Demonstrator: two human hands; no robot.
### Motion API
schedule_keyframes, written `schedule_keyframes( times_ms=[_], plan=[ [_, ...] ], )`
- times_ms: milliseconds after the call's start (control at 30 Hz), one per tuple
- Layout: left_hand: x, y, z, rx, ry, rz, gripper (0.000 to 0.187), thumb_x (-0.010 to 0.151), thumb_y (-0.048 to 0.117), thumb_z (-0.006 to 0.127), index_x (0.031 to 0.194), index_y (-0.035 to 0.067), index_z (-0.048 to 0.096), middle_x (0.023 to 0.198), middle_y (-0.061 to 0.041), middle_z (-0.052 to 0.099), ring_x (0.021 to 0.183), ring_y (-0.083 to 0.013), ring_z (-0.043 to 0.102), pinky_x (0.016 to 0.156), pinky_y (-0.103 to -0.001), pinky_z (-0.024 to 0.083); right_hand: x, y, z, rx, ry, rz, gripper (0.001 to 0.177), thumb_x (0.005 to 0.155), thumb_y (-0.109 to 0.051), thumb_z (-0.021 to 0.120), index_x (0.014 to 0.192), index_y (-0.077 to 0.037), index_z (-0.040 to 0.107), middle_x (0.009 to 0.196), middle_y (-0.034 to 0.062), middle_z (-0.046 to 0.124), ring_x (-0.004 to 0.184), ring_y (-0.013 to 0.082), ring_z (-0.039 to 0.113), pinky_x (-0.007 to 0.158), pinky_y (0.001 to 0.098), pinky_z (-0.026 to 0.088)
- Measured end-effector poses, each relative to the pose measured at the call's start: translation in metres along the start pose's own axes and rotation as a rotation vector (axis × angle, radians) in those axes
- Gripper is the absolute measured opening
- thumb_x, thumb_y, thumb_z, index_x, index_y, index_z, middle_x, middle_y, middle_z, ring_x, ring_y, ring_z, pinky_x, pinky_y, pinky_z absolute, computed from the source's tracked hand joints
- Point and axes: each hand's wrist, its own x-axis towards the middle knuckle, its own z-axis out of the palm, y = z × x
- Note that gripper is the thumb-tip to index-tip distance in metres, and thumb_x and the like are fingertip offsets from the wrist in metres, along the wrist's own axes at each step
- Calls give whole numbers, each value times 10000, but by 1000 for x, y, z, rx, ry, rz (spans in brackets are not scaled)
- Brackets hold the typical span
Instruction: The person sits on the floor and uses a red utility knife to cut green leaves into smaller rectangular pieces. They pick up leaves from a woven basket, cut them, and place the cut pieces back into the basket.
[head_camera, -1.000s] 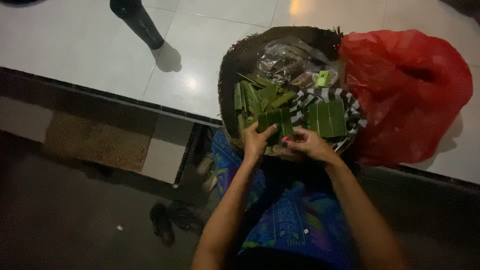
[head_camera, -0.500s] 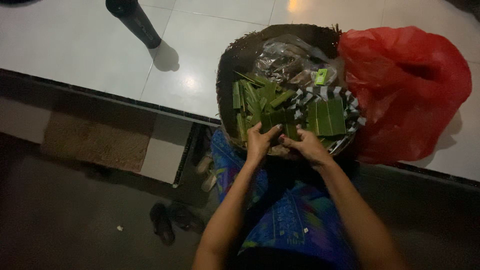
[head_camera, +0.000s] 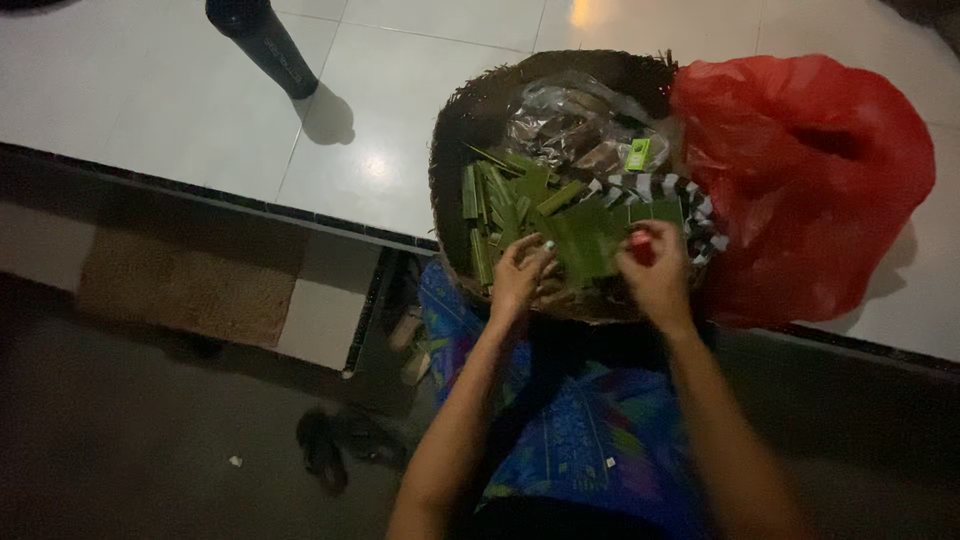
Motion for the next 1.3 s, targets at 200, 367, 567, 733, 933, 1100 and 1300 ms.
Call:
schedule_keyframes(
  times_ms=[200, 367, 567, 733, 933, 1100, 1300],
  plan=[
    [-2, 17, -9, 15, 18, 98, 473, 988, 287, 667, 1384, 50, 559, 1243, -182, 727, 1059, -283, 741, 602, -352, 533, 23, 27, -62, -341, 322, -114, 487, 892, -28, 775, 1305, 13, 519, 1212, 170, 596, 1114, 303, 619, 986, 421, 497],
    [17, 11, -31, -102, 44, 131, 424, 996, 258, 608, 1351, 37, 541, 1213, -153, 729, 1001, -255, 748, 695, -348, 633, 26, 37, -68, -328, 367, -196, 406, 998, -44, 735, 1340, 21, 526, 1281, 195, 571, 1208, 328, 582, 1072, 444, 464],
    [17, 29, -75, -213, 174, 282, 392, 1033, 238, 573, 1351, 9, 557, 1200, -182, 730, 978, -252, 747, 751, -374, 640, 43, 21, 14, -262, 116, -77, 395, 930, -88, 703, 1316, -49, 626, 1053, 104, 675, 954, 244, 665, 840, 365, 541],
    [4, 57, -83, -307, 232, 258, 386, 1038, 216, 561, 1353, -6, 555, 1207, -202, 720, 976, -266, 729, 773, -391, 637, 72, 36, 128, -318, -242, -21, 288, 895, -145, 737, 1143, -36, 639, 1017, 132, 713, 917, 271, 693, 806, 403, 557],
    [-8, 78, -96, -311, 263, 231, 403, 1055, 221, 492, 1384, -9, 527, 1263, -197, 686, 1033, -244, 733, 810, -375, 654, 60, 47, 211, -503, -518, -56, 382, 892, -266, 675, 1205, -67, 585, 1159, 156, 711, 1000, 337, 718, 800, 488, 585],
    [-10, 85, -110, -322, 299, 243, 420, 1053, 221, 483, 1379, -41, 525, 1211, -211, 694, 993, -258, 718, 772, -365, 649, 38, 2, 236, -758, -448, -125, 752, 800, -492, 824, 1276, -23, 478, 1152, 233, 651, 1008, 434, 661, 789, 564, 540],
    [0, 73, -119, -427, 260, 324, 413, 1060, 220, 495, 1364, -57, 531, 1183, -190, 689, 949, -219, 714, 749, -349, 641, 52, -12, 240, -766, -399, -319, 792, 704, -379, 899, 1242, 3, 462, 1174, 255, 631, 1001, 436, 658, 740, 519, 560]
  ],
)
